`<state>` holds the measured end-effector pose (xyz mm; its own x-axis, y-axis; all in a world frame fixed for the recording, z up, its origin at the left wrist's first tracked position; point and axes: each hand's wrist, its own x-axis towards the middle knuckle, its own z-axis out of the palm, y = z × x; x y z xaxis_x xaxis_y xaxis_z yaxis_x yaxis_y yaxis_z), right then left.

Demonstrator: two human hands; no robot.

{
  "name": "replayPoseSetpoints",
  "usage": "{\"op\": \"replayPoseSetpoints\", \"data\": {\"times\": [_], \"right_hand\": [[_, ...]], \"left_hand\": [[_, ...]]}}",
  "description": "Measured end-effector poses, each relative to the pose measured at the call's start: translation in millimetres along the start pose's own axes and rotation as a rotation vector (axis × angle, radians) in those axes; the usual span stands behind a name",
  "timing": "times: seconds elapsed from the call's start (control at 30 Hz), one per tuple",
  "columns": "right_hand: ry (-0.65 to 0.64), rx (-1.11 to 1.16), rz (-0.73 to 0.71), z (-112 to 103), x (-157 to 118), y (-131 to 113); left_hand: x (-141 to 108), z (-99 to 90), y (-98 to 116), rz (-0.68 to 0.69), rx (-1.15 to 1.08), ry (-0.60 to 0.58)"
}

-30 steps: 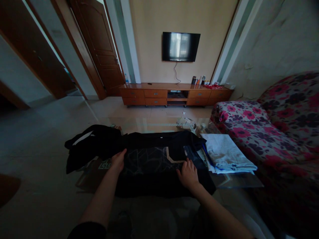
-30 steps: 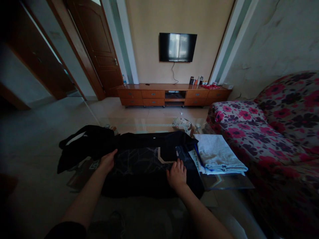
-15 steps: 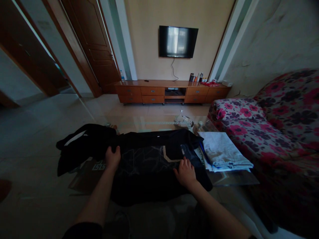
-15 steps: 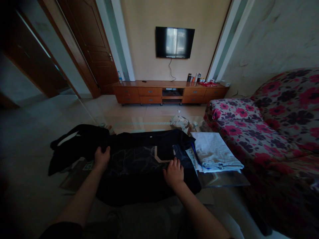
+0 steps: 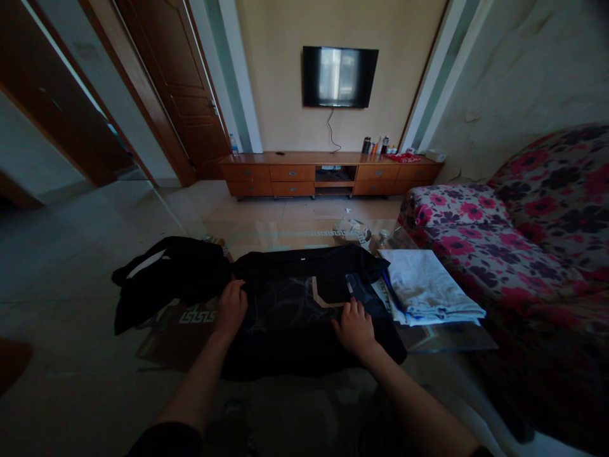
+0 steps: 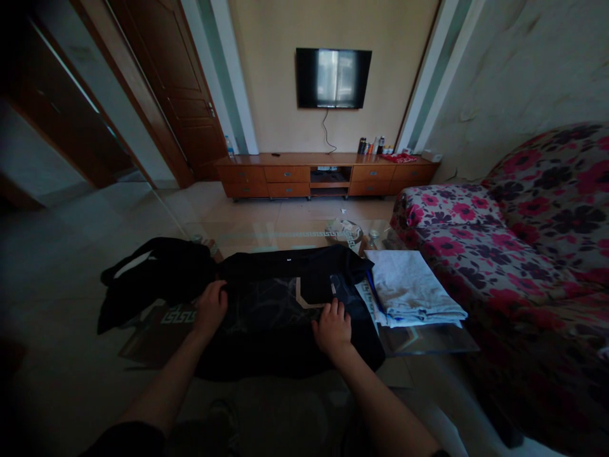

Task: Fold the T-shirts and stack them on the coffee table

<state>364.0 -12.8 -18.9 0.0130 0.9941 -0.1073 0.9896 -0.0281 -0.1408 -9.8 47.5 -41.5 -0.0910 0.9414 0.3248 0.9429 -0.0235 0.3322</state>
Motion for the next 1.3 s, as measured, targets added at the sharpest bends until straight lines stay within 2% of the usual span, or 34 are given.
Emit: {"op": "replayPoseSetpoints", "data": {"times": [0.03,0.13,0.2,0.3,0.47,0.57,0.7,0.8,0.93,1.03,1.1,1.17,1.23,1.3], "right_hand": [[0.004,-0.003,-0.001,0,0,0],[0.005,-0.006,0.001,-1,0,0],[-0.008,-0.003,0.004,-1,0,-1],[-0.025,0.001,0.01,-2,0,-1],[-0.029,-0.008,0.059,-10,8,-12],[0.024,0.032,-0.016,-21,23,-28],[0.003,0.076,-0.304,-27,61,-63],[-0.078,0.095,-0.397,-20,100,-98],[-0.086,0.101,-0.396,-6,153,-143],[-0.11,0.114,-0.412,-4,194,-167],[-0.13,0.131,-0.421,-7,222,-177],[-0.11,0.172,-0.363,-11,244,-183],[-0.05,0.206,-0.275,-13,257,-186],[-0.001,0.231,-0.263,-11,259,-189]], "left_hand": [[-1,-0.1,0,0.04,-0.011,-0.02],[-5,2.2,0,0.183,-0.002,-0.182],[-5,4.3,0,0.213,0.017,-0.234],[-1,5.8,2,0.17,0.041,-0.217],[0,10.5,8,-0.029,0.098,-0.16],[-6,16.7,10,-0.072,0.095,-0.113],[-11,22.8,10,-0.082,0.1,-0.095],[-10,24.1,9,-0.116,0.097,-0.107],[-7,24.7,8,-0.133,0.087,-0.103],[-4,26.1,7,-0.12,0.076,-0.089],[-2,27.2,7,-0.117,0.072,-0.08],[-2,28.4,8,-0.121,0.072,-0.064],[-2,29.4,8,-0.129,0.076,-0.045],[-2,30.4,8,-0.136,0.082,-0.03]]}}
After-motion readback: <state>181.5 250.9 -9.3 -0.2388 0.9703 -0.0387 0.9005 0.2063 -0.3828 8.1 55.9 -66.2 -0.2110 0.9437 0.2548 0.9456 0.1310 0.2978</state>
